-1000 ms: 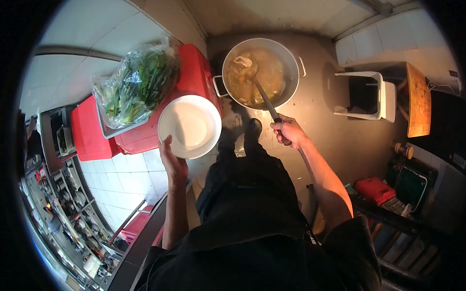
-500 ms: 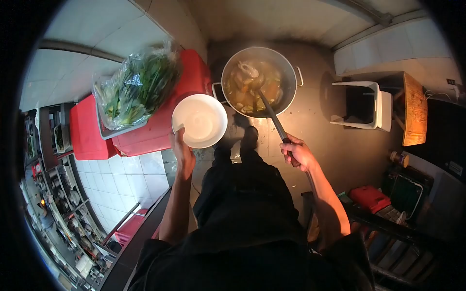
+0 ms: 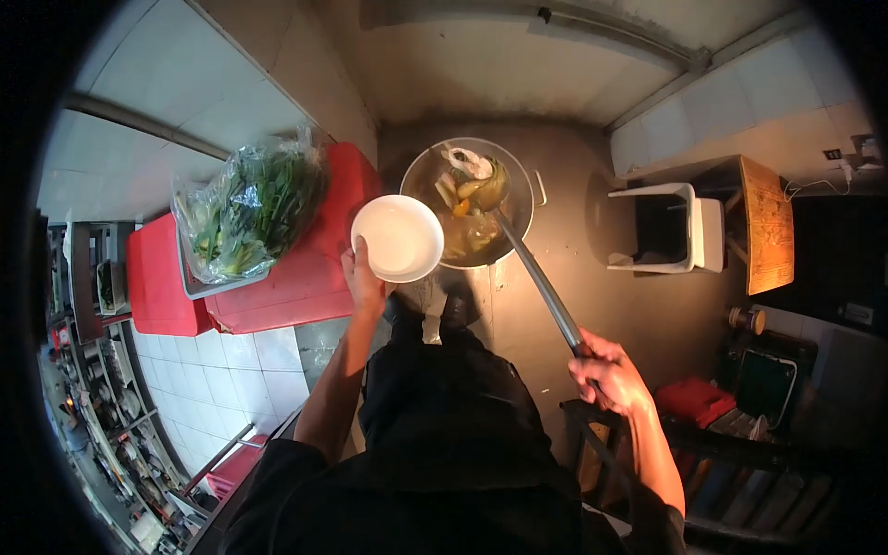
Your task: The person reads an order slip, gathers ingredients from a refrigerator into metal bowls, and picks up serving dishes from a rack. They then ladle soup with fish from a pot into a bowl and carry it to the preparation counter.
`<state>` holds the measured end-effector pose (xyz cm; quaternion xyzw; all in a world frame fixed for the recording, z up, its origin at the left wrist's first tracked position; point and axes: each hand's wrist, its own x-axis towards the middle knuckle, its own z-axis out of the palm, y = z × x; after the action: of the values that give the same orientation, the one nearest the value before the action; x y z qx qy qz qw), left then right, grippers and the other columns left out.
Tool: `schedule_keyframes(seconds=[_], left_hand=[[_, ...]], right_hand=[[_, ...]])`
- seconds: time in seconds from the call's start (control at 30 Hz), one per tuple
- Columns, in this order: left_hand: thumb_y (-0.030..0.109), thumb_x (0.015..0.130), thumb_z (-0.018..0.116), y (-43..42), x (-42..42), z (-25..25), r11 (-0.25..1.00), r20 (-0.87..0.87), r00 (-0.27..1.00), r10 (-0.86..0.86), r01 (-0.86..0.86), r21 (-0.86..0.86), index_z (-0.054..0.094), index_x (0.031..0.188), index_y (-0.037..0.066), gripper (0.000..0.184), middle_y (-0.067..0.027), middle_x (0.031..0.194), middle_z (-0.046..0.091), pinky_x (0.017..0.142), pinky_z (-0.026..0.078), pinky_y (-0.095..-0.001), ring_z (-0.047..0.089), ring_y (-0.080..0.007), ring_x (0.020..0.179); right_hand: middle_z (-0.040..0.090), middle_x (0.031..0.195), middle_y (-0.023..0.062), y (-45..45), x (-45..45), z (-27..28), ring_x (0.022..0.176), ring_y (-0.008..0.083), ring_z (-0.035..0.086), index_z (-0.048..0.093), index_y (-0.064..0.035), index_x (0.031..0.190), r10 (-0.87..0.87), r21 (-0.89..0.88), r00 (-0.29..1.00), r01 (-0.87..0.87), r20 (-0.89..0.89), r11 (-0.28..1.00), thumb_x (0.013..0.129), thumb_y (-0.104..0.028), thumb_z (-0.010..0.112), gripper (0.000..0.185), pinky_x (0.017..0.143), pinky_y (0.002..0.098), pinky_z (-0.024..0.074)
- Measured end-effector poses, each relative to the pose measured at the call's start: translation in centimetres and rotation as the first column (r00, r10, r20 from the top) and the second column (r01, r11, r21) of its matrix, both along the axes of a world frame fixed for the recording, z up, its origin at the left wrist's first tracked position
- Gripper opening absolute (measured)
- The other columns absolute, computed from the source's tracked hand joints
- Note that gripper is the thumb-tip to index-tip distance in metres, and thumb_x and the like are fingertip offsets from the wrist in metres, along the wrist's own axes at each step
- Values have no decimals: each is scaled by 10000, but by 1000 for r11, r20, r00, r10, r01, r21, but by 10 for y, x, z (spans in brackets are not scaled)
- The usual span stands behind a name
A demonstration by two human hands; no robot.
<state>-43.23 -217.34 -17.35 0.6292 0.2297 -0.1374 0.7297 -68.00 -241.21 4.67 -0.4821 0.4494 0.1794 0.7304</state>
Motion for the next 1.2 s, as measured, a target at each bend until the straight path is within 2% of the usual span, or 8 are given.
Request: schedule_keyframes(seconds=[0.2, 0.43, 0.57, 0.63, 0.77, 0.87, 1.07, 1.2], left_hand=[[525, 873, 493, -58, 15, -27, 998, 17, 999, -41, 40, 39, 404, 1218, -25, 656, -151, 1076, 514, 894, 366, -344, 480, -237, 990], [497, 883, 501, -125, 23, 12, 989, 44, 999, -11, 17, -145, 458, 1101, 16, 531, -117, 1047, 512, 876, 365, -317, 472, -210, 967], [471, 895, 495, -129, 28, 38, 960, 48, 998, 28, -14, -279, 452, 1114, 25, 499, -104, 1076, 508, 862, 391, -317, 486, -195, 979], [455, 903, 488, -130, 29, 46, 907, 90, 993, 81, -36, -420, 447, 1117, 30, 478, -101, 1085, 506, 850, 406, -315, 495, -185, 979], [443, 912, 475, -121, 32, 52, 912, 99, 994, 47, -3, -410, 441, 1122, 51, 446, -83, 1085, 503, 815, 434, -303, 509, -166, 977], [458, 911, 467, -115, 33, 59, 933, 76, 997, -13, 40, -358, 435, 1127, 65, 450, -70, 1098, 494, 801, 441, -301, 511, -159, 989], [444, 912, 478, -107, 36, 52, 920, 108, 994, 25, 19, -390, 442, 1112, 54, 440, -80, 1071, 505, 818, 440, -318, 508, -159, 968], [441, 917, 467, -98, 35, 54, 907, 99, 995, 18, 25, -420, 440, 1120, 40, 451, -84, 1094, 501, 852, 429, -320, 503, -165, 998]], right_hand=[[431, 579, 15, -3, -9, 46, 416, 93, 416, 389, -37, 1344, 56, -69, 998, -53, 40, 996, 738, 58, 581, 643, 389, 216, 341], [458, 622, 15, 7, 3, 62, 489, 94, 461, 404, -29, 1330, 263, -290, 962, -273, -75, 917, 752, 43, 579, 609, 484, 214, 402], [521, 658, 122, 16, -12, 48, 587, 187, 569, 405, -26, 1311, 485, -720, 868, -404, -107, 564, 745, 19, 596, 598, 645, 242, 449], [555, 695, 168, 23, -14, 50, 603, 245, 593, 416, -30, 1304, 480, -797, 870, -367, -111, 480, 738, 29, 593, 597, 639, 266, 457], [584, 749, 230, 31, -11, 62, 652, 344, 606, 430, -36, 1296, 425, -764, 861, -467, -279, 445, 723, 49, 588, 601, 630, 314, 465], [585, 745, 221, 32, -17, 56, 651, 343, 605, 426, -40, 1303, 475, -871, 850, -397, -228, 291, 716, 60, 586, 616, 625, 337, 465], [588, 782, 234, 36, -16, 61, 697, 338, 602, 424, -42, 1306, 454, -890, 877, -326, -158, 320, 725, 64, 581, 611, 675, 315, 466], [573, 729, 131, 38, -10, 70, 665, 200, 572, 408, -42, 1322, 368, -809, 927, -266, -67, 524, 736, 84, 564, 619, 680, 264, 451]])
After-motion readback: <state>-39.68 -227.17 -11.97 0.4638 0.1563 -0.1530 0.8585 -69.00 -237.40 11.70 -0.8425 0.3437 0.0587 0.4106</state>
